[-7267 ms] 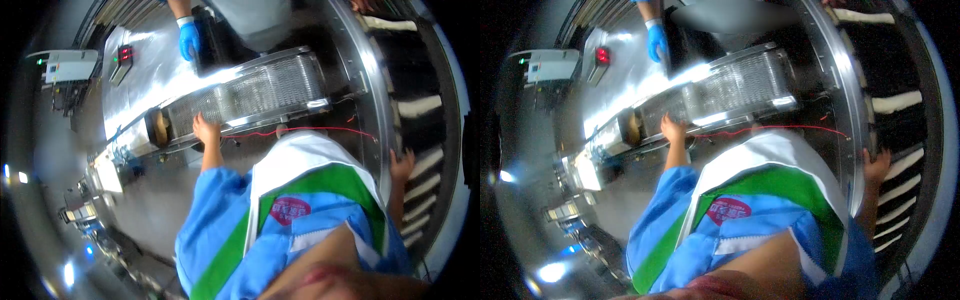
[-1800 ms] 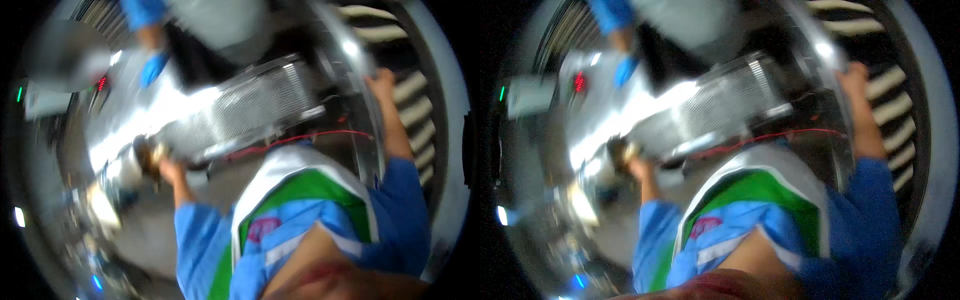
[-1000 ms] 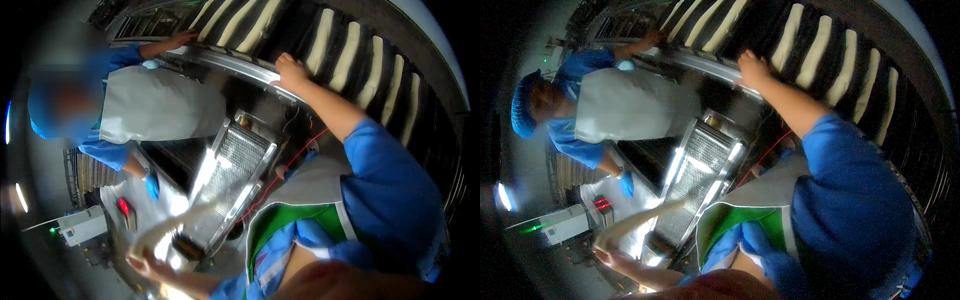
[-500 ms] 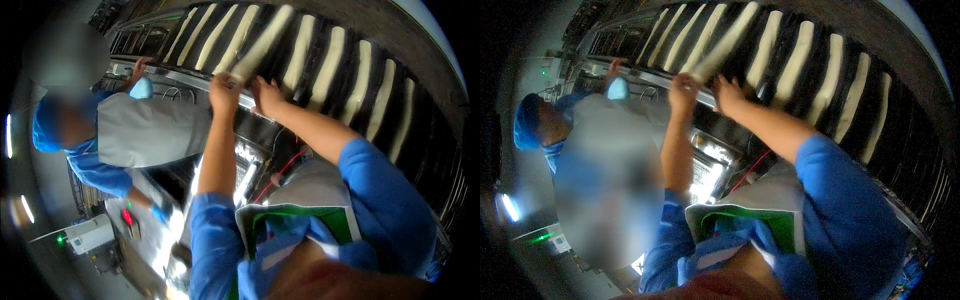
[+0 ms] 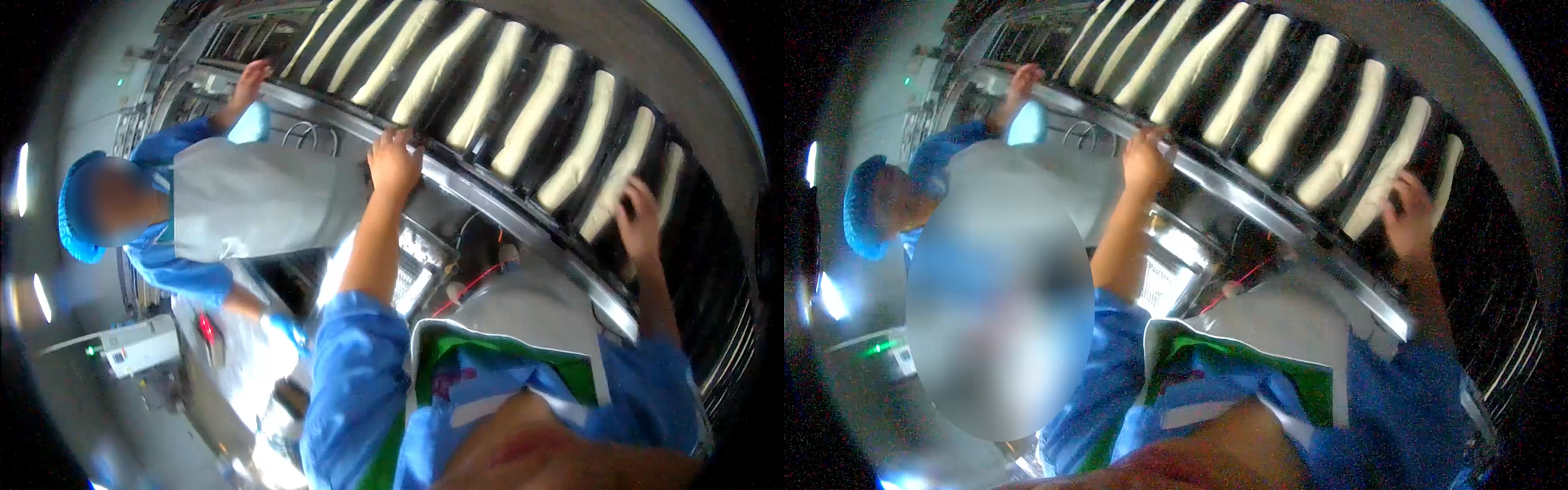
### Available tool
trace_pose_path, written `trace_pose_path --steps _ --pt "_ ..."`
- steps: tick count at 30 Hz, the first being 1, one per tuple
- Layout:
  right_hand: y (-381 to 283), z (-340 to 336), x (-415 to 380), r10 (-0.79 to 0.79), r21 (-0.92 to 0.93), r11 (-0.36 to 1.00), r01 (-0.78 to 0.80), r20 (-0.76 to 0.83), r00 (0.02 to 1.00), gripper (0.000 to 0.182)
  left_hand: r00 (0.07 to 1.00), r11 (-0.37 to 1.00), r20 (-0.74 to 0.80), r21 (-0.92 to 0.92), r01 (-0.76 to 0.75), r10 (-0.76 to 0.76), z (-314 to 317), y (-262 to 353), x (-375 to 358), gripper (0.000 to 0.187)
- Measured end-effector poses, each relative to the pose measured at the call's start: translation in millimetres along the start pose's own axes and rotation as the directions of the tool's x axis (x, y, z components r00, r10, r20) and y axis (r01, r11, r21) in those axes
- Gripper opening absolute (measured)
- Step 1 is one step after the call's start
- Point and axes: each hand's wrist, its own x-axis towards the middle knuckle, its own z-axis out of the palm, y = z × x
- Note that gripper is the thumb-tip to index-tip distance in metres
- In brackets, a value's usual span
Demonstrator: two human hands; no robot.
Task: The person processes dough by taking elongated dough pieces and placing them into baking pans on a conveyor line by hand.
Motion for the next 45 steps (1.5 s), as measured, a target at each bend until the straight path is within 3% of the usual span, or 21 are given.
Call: trace_pose_path --steps 3,4,6,8,9,10,11,13,14,17,20,23,25,28,31,33,35,37,38,41,45 --pt "84.9 -13.8 -59.8 0.166 -0.335 0.927 -0.169 -0.039 0.985 0.049 0.999 0.996 -0.050 -0.085 -0.006 0.002 1.2 -20.2 -50.1 0.043" --pt "84.8 -16.4 -63.2 0.167 -0.337 0.926 -0.170 -0.038 0.985 0.049 0.998 0.990 -0.057 -0.139 0.000 -0.008 -2.1 -28.0 -74.5 0.043" --pt "85.0 -27.8 -79.5 0.457 -0.535 0.757 -0.375 0.023 0.889 0.061 0.991 0.992 -0.131 -0.125 0.012 -0.029 10.7 -62.4 -129.2 0.043" --pt "72.7 -24.3 -75.2 0.580 -0.399 0.771 -0.497 0.116 0.806 0.070 0.987 0.981 -0.157 -0.193 -0.007 -0.024 7.0 -92.4 -175.8 0.041" --pt "75.3 -10.8 -75.9 0.575 -0.297 0.799 -0.522 0.124 0.809 0.071 0.962 0.979 -0.273 -0.200 -0.041 -0.015 17.5 -126.3 -206.2 0.038" --pt "53.8 -11.3 -66.8 0.650 -0.330 0.743 -0.582 0.150 0.745 0.073 0.937 0.962 -0.277 -0.231 0.148 -0.211 7.8 -123.2 -230.9 0.035" --pt "54.5 -5.7 -70.4 0.616 -0.304 0.773 -0.557 0.151 0.773 0.074 0.962 0.984 -0.222 -0.113 0.139 -0.161 -11.2 -122.6 -250.0 0.035" --pt "40.8 -0.1 -56.0 0.631 -0.388 0.762 -0.518 0.267 0.728 0.073 0.897 0.932 -0.279 0.012 0.362 -0.344 -13.4 -122.1 -299.6 0.035" --pt "35.0 4.5 -52.1 0.689 -0.476 0.702 -0.529 0.270 0.672 0.072 0.902 0.932 -0.263 0.028 0.361 -0.341 -12.2 -132.6 -320.0 0.036" --pt "26.8 3.4 -46.9 0.652 -0.455 0.739 -0.497 0.299 0.696 0.071 0.852 0.878 -0.324 0.111 0.466 -0.411 -14.5 -150.7 -373.6 0.034" --pt "26.3 2.5 -54.9 0.585 -0.406 0.791 -0.457 0.285 0.759 0.069 0.724 0.719 -0.406 0.201 0.666 -0.557 -5.0 -171.0 -427.7 0.041" --pt "26.7 -7.1 -68.3 0.504 -0.371 0.841 -0.394 0.270 0.820 0.067 0.581 0.575 -0.350 0.134 0.807 -0.735 -10.4 -171.8 -458.9 0.046" --pt "31.2 -8.0 -76.3 0.495 -0.414 0.830 -0.373 0.240 0.835 0.065 0.601 0.613 -0.399 0.115 0.782 -0.692 -1.5 -183.1 -480.1 0.047" --pt "42.0 -16.6 -87.5 0.494 -0.429 0.822 -0.374 0.213 0.843 0.063 0.453 0.437 -0.371 0.130 0.890 -0.811 -13.7 -151.1 -477.4 0.044" --pt "68.1 -26.7 -103.5 0.545 -0.447 0.781 -0.436 0.145 0.826 0.061 0.653 0.553 -0.542 0.362 0.750 -0.530 68.0 -266.9 -568.8 0.047" --pt "94.8 -23.4 -118.6 0.616 -0.471 0.718 -0.513 0.088 0.782 0.059 0.620 0.668 -0.487 0.097 0.738 -0.615 50.3 -226.6 -545.4 0.051" --pt "101.9 -37.3 -130.9 0.677 -0.433 0.675 -0.597 0.040 0.735 0.060 0.648 0.705 -0.522 0.120 0.699 -0.555 57.8 -213.9 -539.2 0.043" --pt "110.6 -45.9 -143.5 0.761 -0.415 0.591 -0.691 0.005 0.648 0.060 0.855 0.711 -0.506 0.560 0.424 -0.111 124.5 -314.4 -565.4 0.036" --pt "119.9 -51.4 -150.6 0.794 -0.434 0.556 -0.709 0.026 0.607 0.062 0.799 0.728 -0.557 0.449 0.519 -0.226 130.8 -274.9 -539.6 0.036" --pt "135.8 -60.7 -174.1 0.851 -0.438 0.480 -0.760 0.024 0.524 0.064 0.780 0.753 -0.560 0.377 0.539 -0.278 155.0 -229.1 -470.5 0.036" --pt "136.4 -67.7 -196.8 0.861 -0.335 0.497 -0.801 0.078 0.502 0.065 0.750 0.683 -0.517 0.370 0.630 -0.412 133.9 -199.1 -469.3 0.037"
